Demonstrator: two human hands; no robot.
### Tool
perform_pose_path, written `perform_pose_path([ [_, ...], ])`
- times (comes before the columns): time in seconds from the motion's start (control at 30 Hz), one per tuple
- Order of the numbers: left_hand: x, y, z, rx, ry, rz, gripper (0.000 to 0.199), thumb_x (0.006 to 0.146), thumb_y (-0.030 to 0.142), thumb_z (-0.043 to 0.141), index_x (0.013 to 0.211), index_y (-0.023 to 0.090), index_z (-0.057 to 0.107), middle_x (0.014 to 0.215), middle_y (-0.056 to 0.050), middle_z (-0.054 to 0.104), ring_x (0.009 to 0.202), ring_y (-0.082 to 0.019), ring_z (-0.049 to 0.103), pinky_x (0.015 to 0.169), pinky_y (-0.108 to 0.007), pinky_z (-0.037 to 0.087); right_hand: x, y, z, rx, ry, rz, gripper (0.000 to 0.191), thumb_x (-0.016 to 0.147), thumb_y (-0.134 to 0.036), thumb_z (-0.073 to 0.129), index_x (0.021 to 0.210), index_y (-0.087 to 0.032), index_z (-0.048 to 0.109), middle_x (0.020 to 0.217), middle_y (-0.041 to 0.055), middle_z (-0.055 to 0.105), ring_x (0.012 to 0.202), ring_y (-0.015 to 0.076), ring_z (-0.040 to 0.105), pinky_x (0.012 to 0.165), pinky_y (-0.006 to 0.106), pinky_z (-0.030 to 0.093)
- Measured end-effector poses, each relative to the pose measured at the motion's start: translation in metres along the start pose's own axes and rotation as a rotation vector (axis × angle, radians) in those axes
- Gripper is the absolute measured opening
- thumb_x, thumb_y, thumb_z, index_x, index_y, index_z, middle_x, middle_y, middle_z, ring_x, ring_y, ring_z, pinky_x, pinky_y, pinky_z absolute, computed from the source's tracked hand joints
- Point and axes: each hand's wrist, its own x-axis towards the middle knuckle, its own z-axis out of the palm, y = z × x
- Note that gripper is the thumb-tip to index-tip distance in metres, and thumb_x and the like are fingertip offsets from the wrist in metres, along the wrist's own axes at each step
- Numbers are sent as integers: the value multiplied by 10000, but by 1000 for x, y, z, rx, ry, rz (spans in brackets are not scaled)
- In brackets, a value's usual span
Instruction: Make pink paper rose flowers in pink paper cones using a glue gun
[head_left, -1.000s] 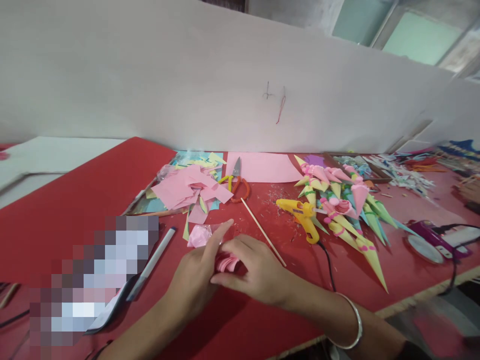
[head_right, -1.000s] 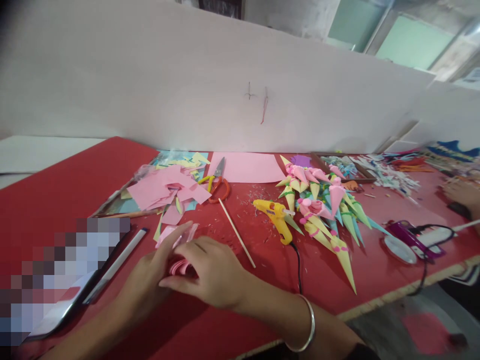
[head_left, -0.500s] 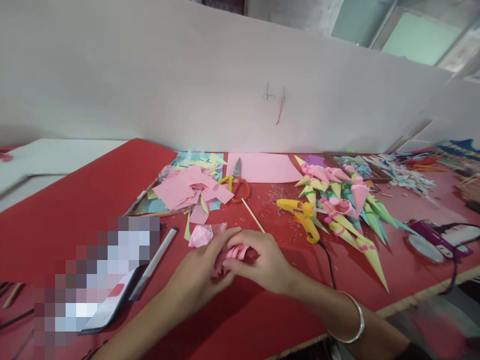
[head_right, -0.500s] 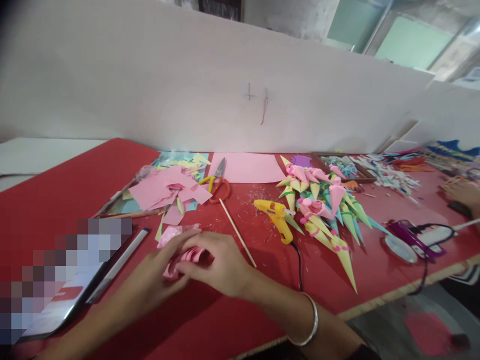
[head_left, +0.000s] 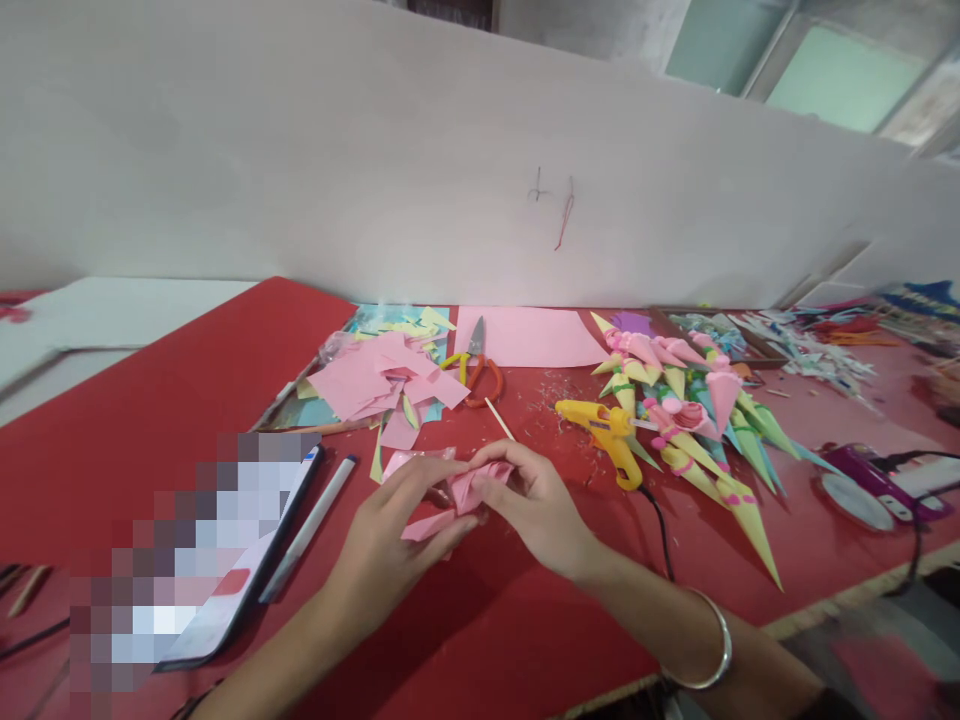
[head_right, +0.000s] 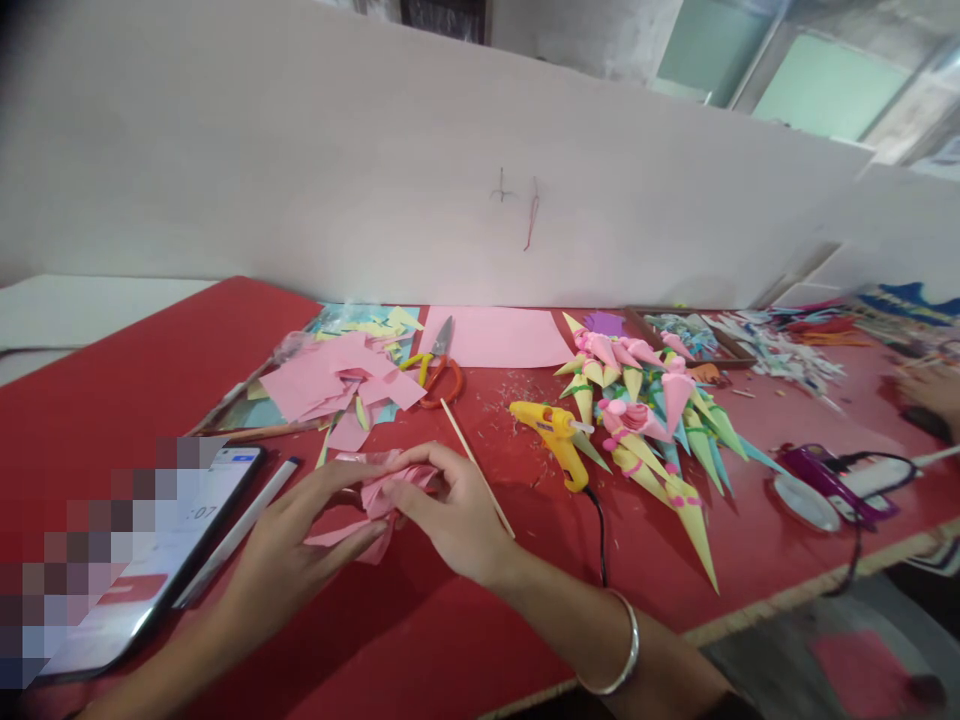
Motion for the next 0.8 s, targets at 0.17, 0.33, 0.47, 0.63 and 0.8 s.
perform_pose_path([
  [0.17,0,-2,1,65,39,90,129,871,273,536,955,195,594,786,-10,679,624,-117,635,586,-200,527,-1,2,1,10,-4,39,210,730,-384,659,806,-205,579,707,-25,571,576,109,517,568,242,451],
  [0.33,0,-2,1,168,84,195,136,899,266,492,946,188,594,861,-53,689,810,-164,669,696,-235,545,0,3,1,2,-15,69,240,733,-417,648,780,-198,565,702,-13,578,605,122,536,557,250,457],
  [0.47,-1,-3,1,155,61,166,149,888,268,511,977,184,596,894,-66,689,846,-175,668,689,-233,552,0,3,2,-15,-23,96,260,750,-443,622,776,-197,540,663,-34,566,534,97,526,537,238,454],
  [0.63,-2,-4,1,144,77,165,149,867,248,541,971,178,622,898,-64,697,856,-174,666,752,-237,541,0,6,2,-23,-33,104,283,763,-467,597,805,-199,512,637,-58,536,454,73,500,477,221,448],
  [0.8,-2,-6,1,12,43,40,133,824,232,583,932,213,658,890,-38,705,822,-164,663,691,-214,548,0,4,2,-55,-51,67,229,797,-426,562,818,-203,519,682,-57,527,464,64,504,482,217,455],
])
